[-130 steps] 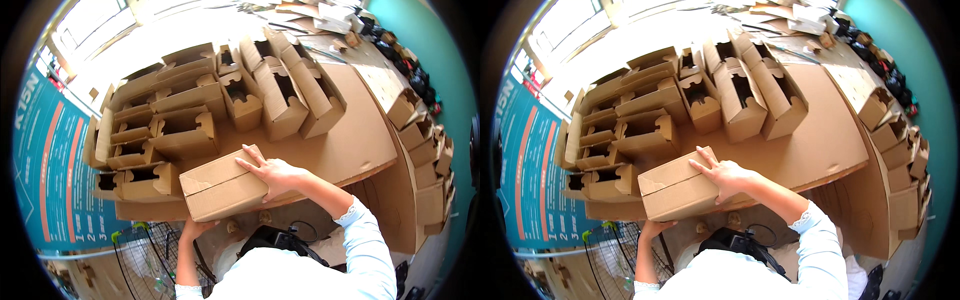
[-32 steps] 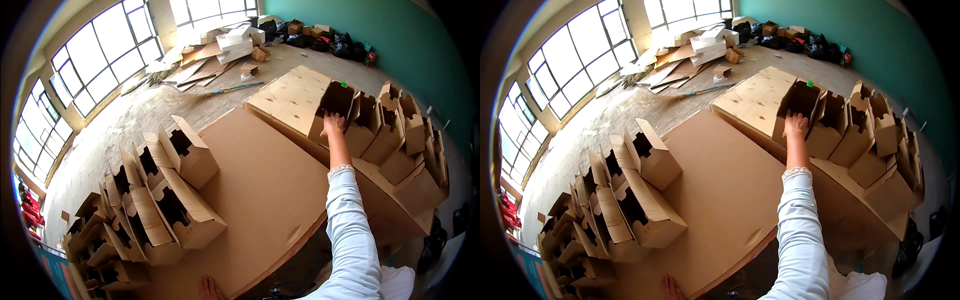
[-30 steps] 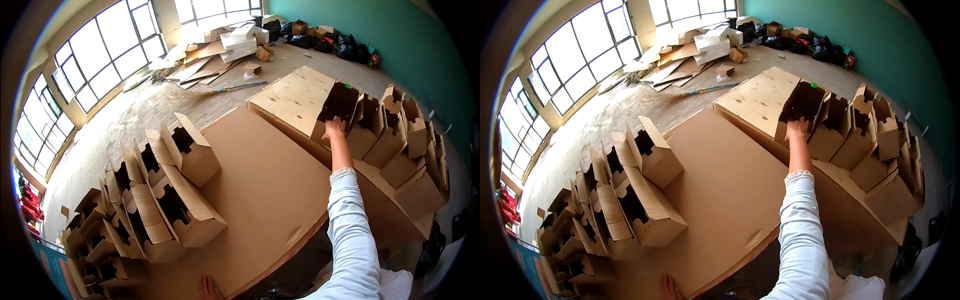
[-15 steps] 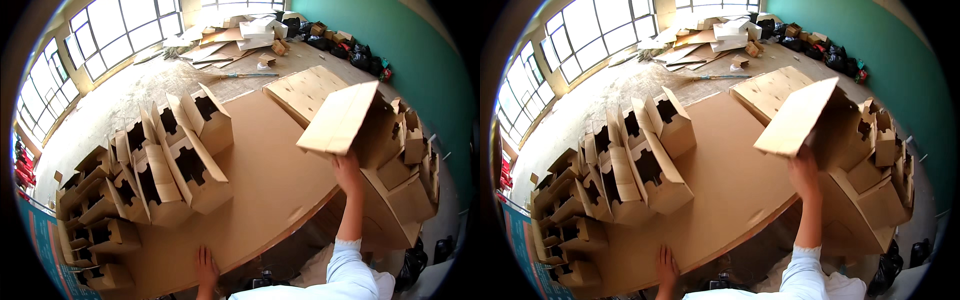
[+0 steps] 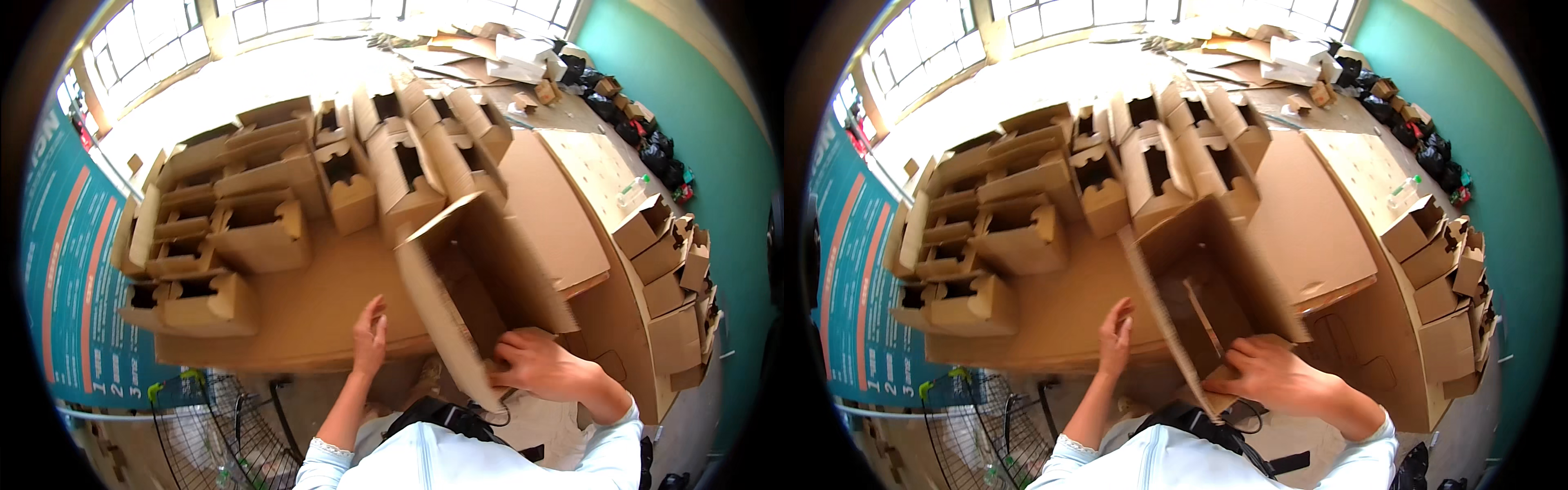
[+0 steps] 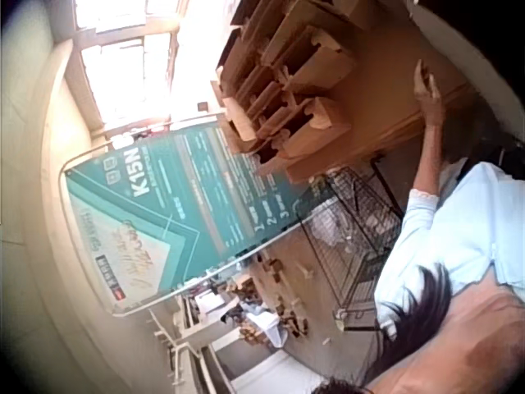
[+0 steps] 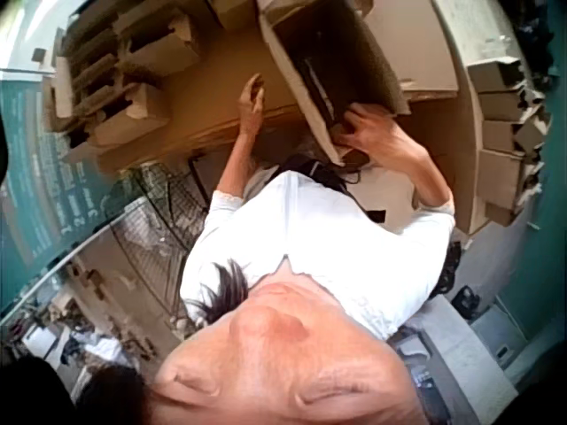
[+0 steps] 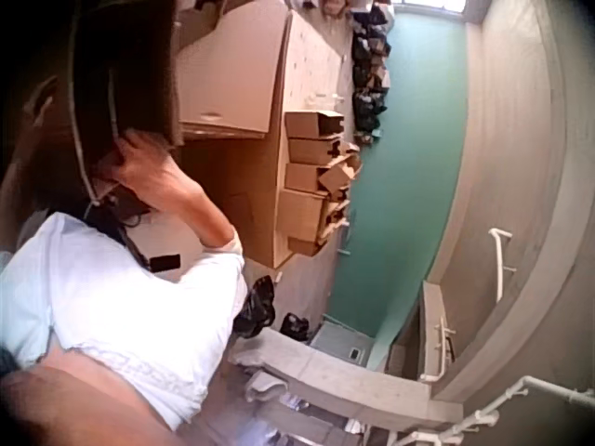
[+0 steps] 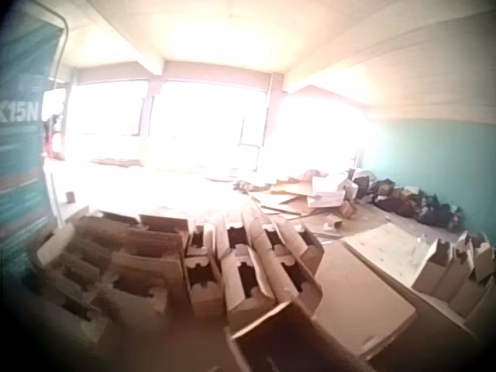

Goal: The person takes empty plastic bottles from a shopping cart and places them into individual cardboard slots within larger boxes on a table, then moves the filled boxes aside.

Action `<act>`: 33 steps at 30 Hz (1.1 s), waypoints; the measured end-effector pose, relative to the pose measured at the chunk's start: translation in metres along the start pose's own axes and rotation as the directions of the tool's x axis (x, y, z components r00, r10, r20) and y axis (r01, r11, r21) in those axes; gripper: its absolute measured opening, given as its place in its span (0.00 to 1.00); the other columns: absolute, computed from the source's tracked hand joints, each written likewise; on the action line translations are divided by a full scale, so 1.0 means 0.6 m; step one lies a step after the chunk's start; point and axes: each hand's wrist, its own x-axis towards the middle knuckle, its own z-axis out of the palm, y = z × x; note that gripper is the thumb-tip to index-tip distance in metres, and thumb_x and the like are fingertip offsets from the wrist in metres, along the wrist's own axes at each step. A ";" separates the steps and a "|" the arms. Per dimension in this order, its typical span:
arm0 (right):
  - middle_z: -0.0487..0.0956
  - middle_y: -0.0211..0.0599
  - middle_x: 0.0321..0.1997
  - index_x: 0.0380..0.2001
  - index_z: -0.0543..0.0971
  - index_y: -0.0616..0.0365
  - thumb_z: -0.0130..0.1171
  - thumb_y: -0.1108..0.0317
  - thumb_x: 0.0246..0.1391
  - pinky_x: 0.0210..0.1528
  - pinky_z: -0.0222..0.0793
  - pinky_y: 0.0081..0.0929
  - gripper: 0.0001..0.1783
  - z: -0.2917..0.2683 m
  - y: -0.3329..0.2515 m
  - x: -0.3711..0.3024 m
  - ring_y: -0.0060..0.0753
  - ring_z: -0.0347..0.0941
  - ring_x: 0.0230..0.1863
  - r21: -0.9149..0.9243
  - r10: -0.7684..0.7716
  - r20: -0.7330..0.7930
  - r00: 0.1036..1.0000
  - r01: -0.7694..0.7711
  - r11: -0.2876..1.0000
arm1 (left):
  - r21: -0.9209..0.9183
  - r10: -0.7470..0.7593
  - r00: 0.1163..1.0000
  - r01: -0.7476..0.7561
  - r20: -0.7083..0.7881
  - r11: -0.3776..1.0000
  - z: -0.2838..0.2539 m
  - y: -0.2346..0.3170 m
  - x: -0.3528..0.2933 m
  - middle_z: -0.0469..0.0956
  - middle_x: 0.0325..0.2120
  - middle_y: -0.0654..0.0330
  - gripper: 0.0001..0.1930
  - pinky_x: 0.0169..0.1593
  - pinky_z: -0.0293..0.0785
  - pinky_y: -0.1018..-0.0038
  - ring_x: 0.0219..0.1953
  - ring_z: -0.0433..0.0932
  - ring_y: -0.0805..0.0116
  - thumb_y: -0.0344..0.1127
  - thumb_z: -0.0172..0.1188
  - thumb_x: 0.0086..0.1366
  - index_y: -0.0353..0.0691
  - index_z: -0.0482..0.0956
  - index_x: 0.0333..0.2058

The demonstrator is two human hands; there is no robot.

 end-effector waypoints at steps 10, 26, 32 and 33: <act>0.71 0.38 0.48 0.56 0.75 0.41 0.50 0.70 0.54 0.56 0.70 0.32 0.25 0.067 -0.018 0.239 0.36 0.67 0.60 -0.214 -0.272 0.085 0.958 0.285 0.935 | 0.727 0.570 0.820 -0.357 -0.057 0.586 -0.314 0.207 -0.121 0.65 0.62 0.47 0.31 0.69 0.53 0.56 0.65 0.63 0.49 0.22 0.52 0.56 0.36 0.65 0.61; 0.70 0.41 0.52 0.51 0.72 0.57 0.73 0.59 0.38 0.61 0.67 0.37 0.35 -0.002 0.169 0.289 0.46 0.63 0.60 0.050 -0.288 -0.046 0.956 0.291 0.956 | 0.898 0.547 0.799 -0.403 0.250 0.177 -0.215 0.206 0.012 0.72 0.40 0.59 0.21 0.63 0.61 0.55 0.49 0.71 0.60 0.27 0.62 0.54 0.48 0.81 0.49; 0.77 0.40 0.38 0.31 0.78 0.62 0.71 0.44 0.39 0.65 0.60 0.44 0.30 -0.016 0.144 0.314 0.44 0.71 0.52 -0.113 -0.353 -0.073 0.933 0.344 0.932 | 0.929 0.545 0.828 -0.298 0.136 0.221 -0.183 0.218 0.001 0.73 0.37 0.62 0.18 0.57 0.63 0.63 0.46 0.72 0.65 0.30 0.57 0.55 0.47 0.82 0.46; 0.78 0.39 0.34 0.28 0.77 0.62 0.69 0.49 0.43 0.66 0.58 0.49 0.25 0.011 0.142 0.323 0.44 0.72 0.50 -0.163 -0.361 -0.056 0.931 0.349 0.923 | 0.923 0.554 0.822 -0.306 0.132 0.234 -0.181 0.216 -0.003 0.73 0.37 0.63 0.18 0.56 0.63 0.63 0.47 0.72 0.66 0.30 0.56 0.55 0.47 0.82 0.46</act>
